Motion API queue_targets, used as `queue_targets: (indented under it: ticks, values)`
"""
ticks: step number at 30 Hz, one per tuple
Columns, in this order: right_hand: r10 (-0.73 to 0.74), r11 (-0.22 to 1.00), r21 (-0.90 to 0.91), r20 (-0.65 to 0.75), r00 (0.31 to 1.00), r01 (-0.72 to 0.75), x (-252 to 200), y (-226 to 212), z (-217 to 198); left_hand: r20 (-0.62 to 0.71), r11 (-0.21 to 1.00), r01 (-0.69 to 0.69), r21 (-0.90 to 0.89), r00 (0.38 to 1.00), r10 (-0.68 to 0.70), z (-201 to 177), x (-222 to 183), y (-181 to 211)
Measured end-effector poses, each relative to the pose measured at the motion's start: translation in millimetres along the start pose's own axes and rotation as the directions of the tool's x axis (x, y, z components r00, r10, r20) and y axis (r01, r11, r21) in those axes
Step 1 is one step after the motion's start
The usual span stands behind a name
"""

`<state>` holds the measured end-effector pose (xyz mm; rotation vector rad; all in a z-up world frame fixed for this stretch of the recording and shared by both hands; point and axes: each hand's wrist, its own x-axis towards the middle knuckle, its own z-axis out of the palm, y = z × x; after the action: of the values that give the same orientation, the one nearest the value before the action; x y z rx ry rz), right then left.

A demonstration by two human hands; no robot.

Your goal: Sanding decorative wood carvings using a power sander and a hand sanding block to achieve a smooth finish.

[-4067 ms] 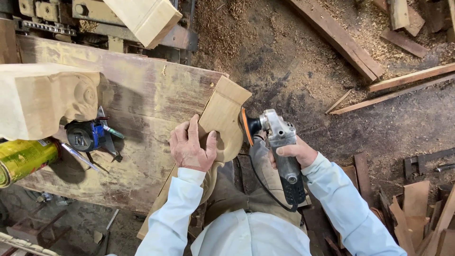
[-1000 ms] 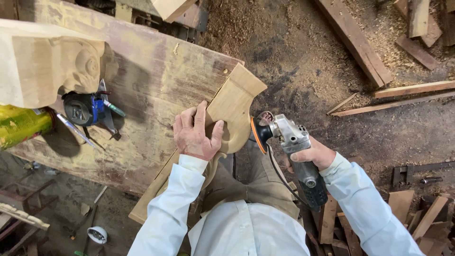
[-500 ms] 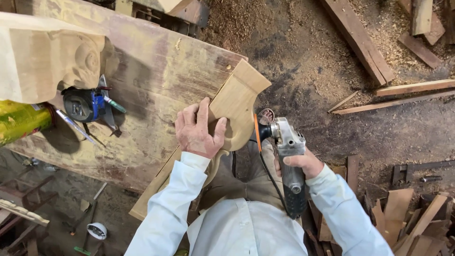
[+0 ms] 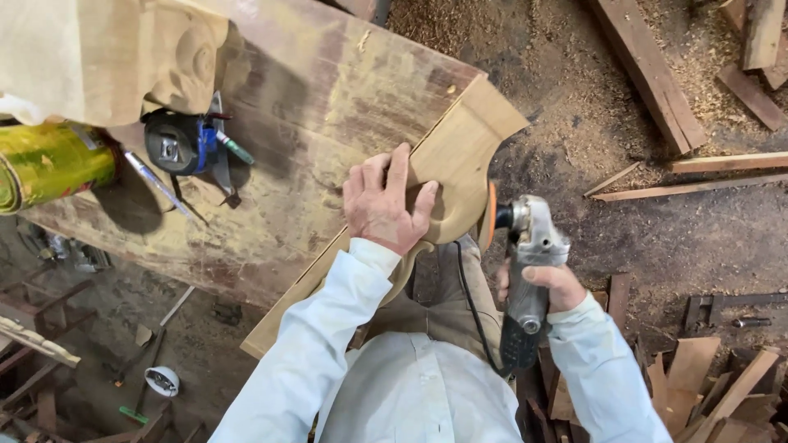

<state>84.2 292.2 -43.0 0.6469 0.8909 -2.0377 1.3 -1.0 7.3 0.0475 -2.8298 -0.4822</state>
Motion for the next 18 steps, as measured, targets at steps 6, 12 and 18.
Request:
queue_targets:
  ticks: [6, 12, 18]
  values:
    - [0.004, 0.999, -0.039, -0.026, 1.0, -0.005, -0.7, -5.4, -25.0, 0.0, 1.0, -0.011, -0.011, 1.0, 0.011, 0.6, 0.1, -1.1]
    - [0.052, 0.993, -0.102, -0.012, 0.999, -0.053, 3.6, -29.4, -29.4, 0.007, 1.0, -0.009, -0.018, 1.0, 0.009, -0.3, 2.1, -0.6]
    - [0.055, 0.99, -0.13, 0.037, 0.998, -0.05, 8.8, -49.6, -26.4, 0.023, 1.0, -0.011, -0.005, 1.0, 0.011, 0.0, 2.1, 0.8]
